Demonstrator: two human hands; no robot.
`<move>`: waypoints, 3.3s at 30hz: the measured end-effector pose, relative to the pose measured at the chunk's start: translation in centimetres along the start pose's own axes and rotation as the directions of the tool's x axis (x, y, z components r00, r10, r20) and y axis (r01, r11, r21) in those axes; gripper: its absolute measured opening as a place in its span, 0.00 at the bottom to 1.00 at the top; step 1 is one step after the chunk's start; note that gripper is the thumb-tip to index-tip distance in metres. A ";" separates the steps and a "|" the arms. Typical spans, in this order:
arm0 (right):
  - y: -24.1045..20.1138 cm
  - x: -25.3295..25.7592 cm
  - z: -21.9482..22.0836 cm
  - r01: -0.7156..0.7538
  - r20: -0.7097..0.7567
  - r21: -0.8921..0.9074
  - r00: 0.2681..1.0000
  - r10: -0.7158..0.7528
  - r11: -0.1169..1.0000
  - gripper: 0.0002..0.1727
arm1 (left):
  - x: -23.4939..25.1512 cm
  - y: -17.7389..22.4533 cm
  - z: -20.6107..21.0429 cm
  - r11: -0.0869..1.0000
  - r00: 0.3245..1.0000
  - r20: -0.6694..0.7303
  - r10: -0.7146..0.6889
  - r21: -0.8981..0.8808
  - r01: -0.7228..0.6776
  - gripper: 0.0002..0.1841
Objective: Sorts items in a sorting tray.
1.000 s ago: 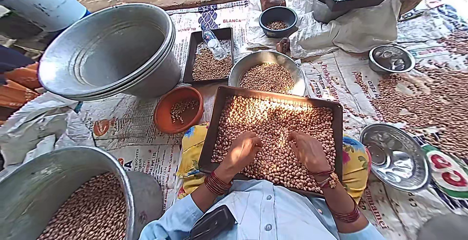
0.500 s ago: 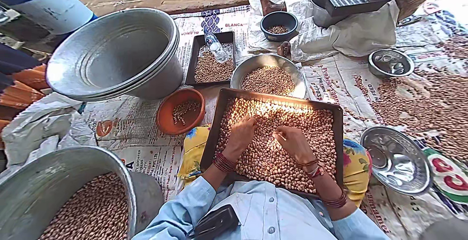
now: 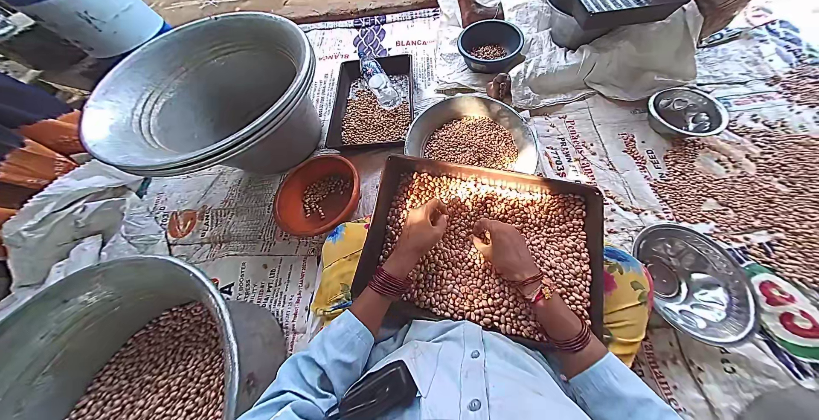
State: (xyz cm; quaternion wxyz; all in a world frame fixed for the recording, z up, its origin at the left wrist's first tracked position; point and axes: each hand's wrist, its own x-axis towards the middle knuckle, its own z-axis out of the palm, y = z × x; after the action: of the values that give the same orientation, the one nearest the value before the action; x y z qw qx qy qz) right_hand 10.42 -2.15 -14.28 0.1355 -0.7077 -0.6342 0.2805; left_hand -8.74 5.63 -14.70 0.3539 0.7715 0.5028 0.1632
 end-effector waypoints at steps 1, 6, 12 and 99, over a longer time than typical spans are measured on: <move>0.8 0.0 -0.5 -0.005 -0.026 0.129 1.000 0.008 0.992 0.16 | -0.2 0.0 -0.8 0.995 0.998 0.043 -0.035 -0.094 0.039 0.16; 4.6 -0.4 -2.5 0.131 -0.196 0.914 0.971 0.135 0.385 0.10 | -1.5 0.0 -0.3 0.999 0.981 0.191 0.042 -0.031 -0.037 0.14; 4.9 0.2 -4.7 -0.006 -0.249 0.595 0.950 0.191 0.803 0.08 | -1.8 2.0 1.3 0.959 0.975 0.222 0.024 0.269 -0.085 0.15; 5.2 -0.1 -4.8 -0.094 -0.292 -0.215 0.956 0.028 0.972 0.14 | 2.8 3.7 0.4 0.975 0.997 0.071 0.039 -0.222 -0.022 0.11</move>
State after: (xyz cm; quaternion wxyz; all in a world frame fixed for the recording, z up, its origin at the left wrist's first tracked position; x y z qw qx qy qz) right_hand 17.47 -2.29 -13.24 0.1358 -0.7709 -0.6134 0.1046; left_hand -4.80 7.04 -12.66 0.4534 0.7407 0.4560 0.1945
